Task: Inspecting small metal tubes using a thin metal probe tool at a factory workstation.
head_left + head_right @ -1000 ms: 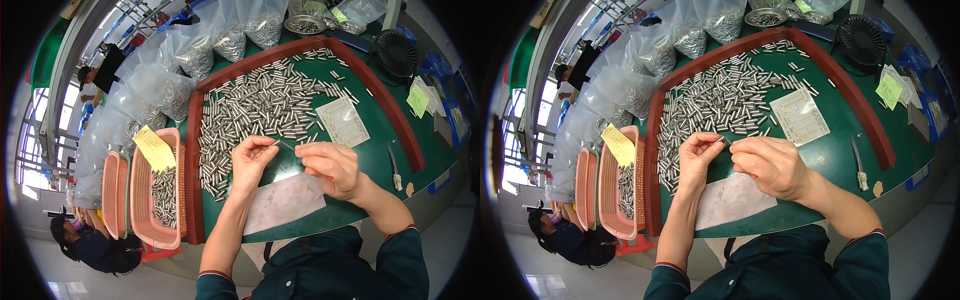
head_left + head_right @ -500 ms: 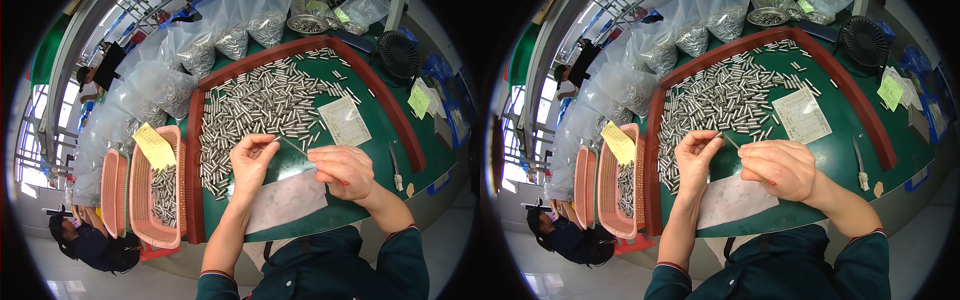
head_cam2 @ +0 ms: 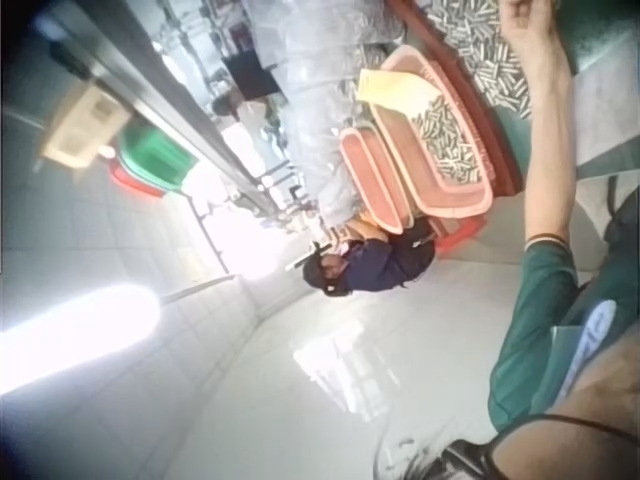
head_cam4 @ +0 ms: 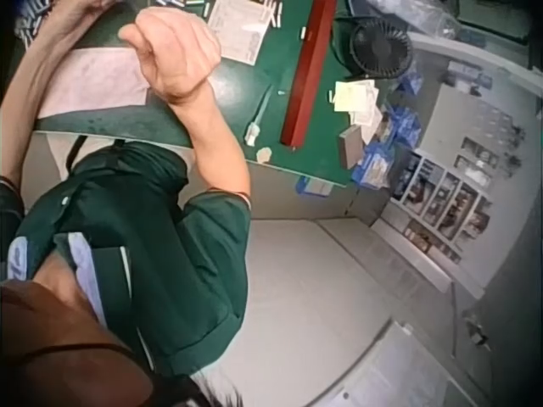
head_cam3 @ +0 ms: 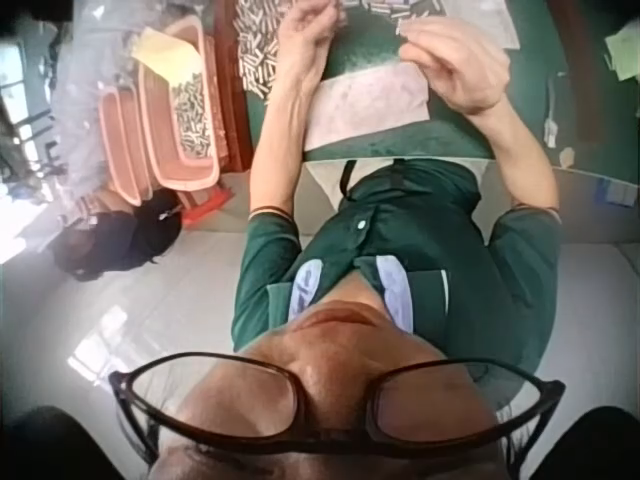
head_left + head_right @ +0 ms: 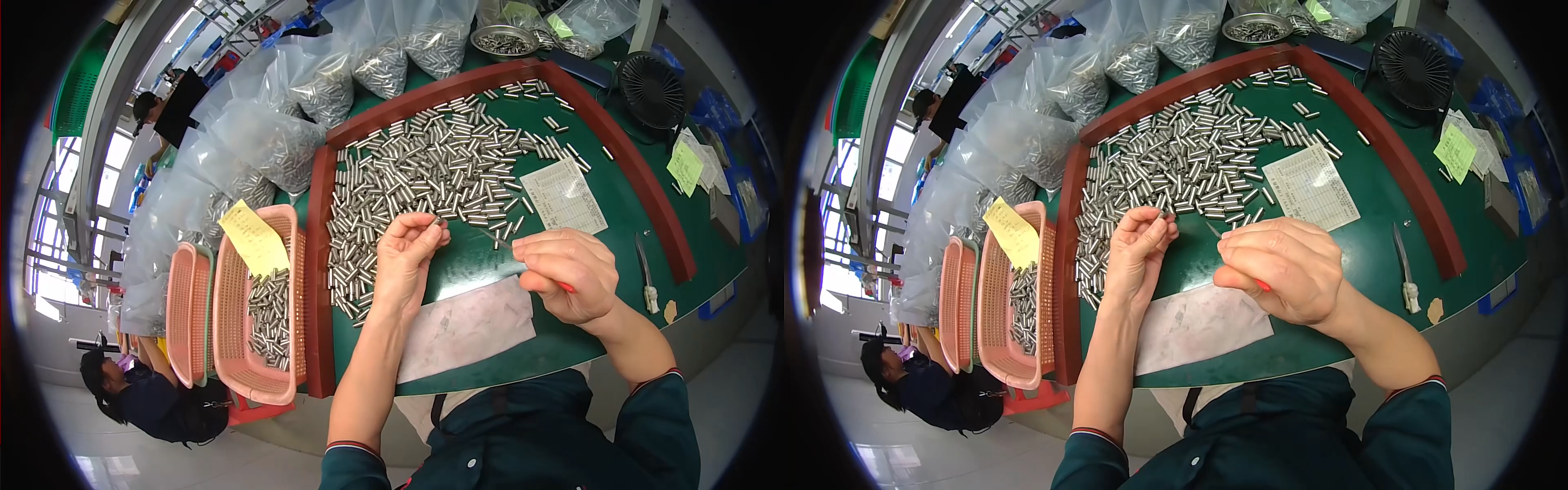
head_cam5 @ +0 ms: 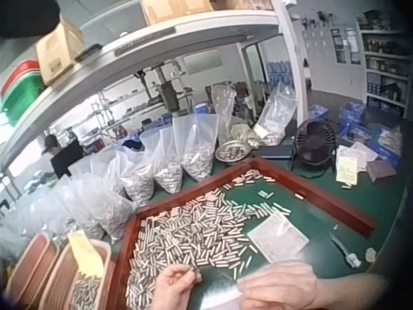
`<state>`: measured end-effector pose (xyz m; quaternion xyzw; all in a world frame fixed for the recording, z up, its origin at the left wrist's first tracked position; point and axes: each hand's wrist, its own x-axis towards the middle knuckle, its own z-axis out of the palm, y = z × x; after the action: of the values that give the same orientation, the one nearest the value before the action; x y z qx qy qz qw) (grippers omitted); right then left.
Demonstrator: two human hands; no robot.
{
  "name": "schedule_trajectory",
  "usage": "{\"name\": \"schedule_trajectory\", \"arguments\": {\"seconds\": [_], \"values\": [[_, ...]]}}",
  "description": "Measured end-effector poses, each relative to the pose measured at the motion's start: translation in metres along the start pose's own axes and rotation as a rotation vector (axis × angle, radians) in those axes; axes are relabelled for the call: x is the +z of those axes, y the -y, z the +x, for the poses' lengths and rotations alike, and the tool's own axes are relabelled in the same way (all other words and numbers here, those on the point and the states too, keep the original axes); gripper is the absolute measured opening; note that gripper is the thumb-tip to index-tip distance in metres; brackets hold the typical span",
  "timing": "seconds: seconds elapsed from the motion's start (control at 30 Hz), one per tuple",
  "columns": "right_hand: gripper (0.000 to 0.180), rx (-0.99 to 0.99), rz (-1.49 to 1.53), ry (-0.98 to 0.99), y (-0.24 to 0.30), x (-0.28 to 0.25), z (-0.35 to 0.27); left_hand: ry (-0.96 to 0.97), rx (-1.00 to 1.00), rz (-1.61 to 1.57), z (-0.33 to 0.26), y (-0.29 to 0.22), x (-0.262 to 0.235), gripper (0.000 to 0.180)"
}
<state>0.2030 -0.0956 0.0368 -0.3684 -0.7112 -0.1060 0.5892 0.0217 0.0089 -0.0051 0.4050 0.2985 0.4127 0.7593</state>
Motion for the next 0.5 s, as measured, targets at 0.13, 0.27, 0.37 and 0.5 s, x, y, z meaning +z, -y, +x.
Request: {"name": "schedule_trajectory", "arguments": {"seconds": [0.13,0.27,0.37,0.5], "values": [[0.023,-0.009,0.007,0.022,0.001,0.001,-0.001,0.038,-0.036,-0.088,0.0,0.002,-0.001,0.015],[0.022,-0.004,0.0,0.006,0.001,0.0,-0.001,0.033,-0.06,-0.105,-0.001,-0.001,0.0,0.015],[0.023,0.008,-0.013,-0.006,0.002,-0.001,-0.001,-0.047,0.152,0.29,-0.004,-0.006,0.006,0.014],[0.024,-0.001,-0.02,-0.018,-0.002,0.0,-0.001,-0.096,0.542,0.825,-0.007,-0.012,0.011,0.007]]}}
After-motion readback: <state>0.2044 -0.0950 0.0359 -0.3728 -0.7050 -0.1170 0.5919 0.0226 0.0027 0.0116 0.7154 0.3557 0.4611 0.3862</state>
